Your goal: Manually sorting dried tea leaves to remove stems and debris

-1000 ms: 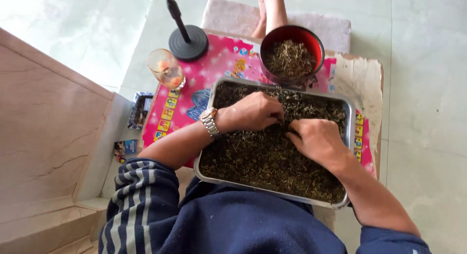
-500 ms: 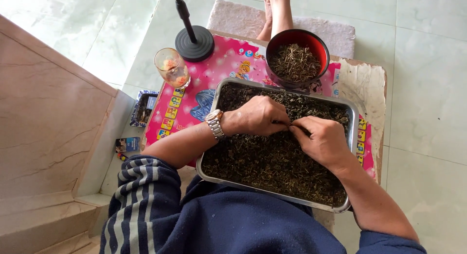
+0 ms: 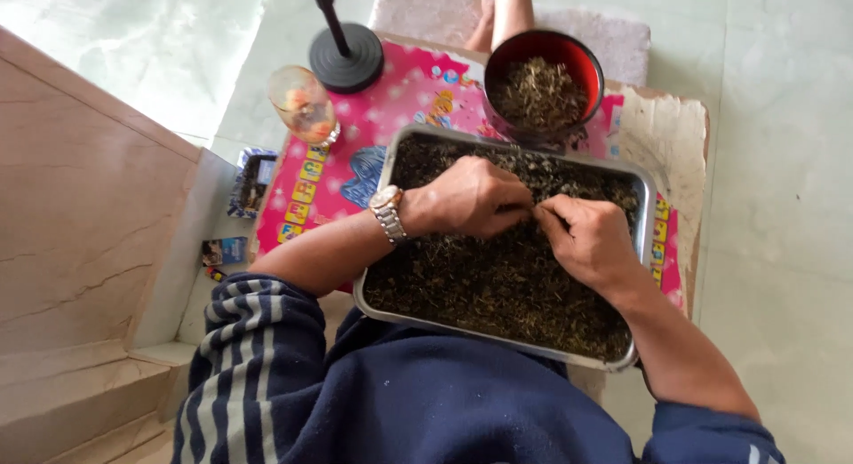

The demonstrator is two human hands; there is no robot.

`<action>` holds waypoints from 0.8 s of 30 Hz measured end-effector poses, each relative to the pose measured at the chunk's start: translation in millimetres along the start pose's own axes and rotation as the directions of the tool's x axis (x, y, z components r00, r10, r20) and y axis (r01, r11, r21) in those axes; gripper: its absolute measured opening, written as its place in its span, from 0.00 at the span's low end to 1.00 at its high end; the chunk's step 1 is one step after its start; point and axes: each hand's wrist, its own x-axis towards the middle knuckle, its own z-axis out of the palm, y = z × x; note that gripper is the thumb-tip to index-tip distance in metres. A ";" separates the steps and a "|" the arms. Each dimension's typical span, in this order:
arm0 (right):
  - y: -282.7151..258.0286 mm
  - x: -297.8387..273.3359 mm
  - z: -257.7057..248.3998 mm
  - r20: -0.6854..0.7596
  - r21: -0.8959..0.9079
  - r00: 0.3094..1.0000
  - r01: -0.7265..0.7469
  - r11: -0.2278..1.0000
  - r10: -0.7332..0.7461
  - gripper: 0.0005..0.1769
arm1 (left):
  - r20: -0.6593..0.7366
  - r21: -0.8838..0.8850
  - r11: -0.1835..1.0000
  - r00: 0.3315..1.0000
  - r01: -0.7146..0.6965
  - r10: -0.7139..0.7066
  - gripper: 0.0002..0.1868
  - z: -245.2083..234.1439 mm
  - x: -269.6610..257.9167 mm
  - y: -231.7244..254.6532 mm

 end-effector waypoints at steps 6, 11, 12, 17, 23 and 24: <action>3.2 14.3 -18.9 -0.092 -0.107 0.992 0.071 0.992 -0.081 0.12 | -0.080 0.074 0.997 0.997 0.005 0.001 0.05 -1.4 3.4 -5.5; 39.1 61.3 -30.4 -0.172 -0.148 0.964 0.177 0.973 -0.202 0.10 | -0.181 0.104 0.991 0.981 0.082 -0.062 0.03 -4.7 2.8 -6.6; 50.8 73.9 -30.5 -0.170 -0.203 0.959 0.190 0.961 -0.225 0.09 | -0.156 0.099 0.991 0.985 0.084 -0.068 0.04 -5.6 3.2 -6.1; 11.0 99.1 -34.1 0.019 -0.310 0.999 -0.040 0.950 0.048 0.17 | -0.099 0.202 0.979 0.995 0.032 -0.013 0.10 -11.6 5.3 4.1; -43.7 37.5 -50.7 0.174 -0.465 0.959 -0.121 0.877 0.224 0.10 | 0.222 0.305 0.926 0.929 0.223 -0.297 0.19 -15.7 2.3 10.8; -54.2 29.1 -52.3 0.310 -0.495 0.876 -0.184 0.849 0.370 0.11 | 0.274 0.309 0.929 0.916 0.205 -0.293 0.22 -13.9 2.4 10.3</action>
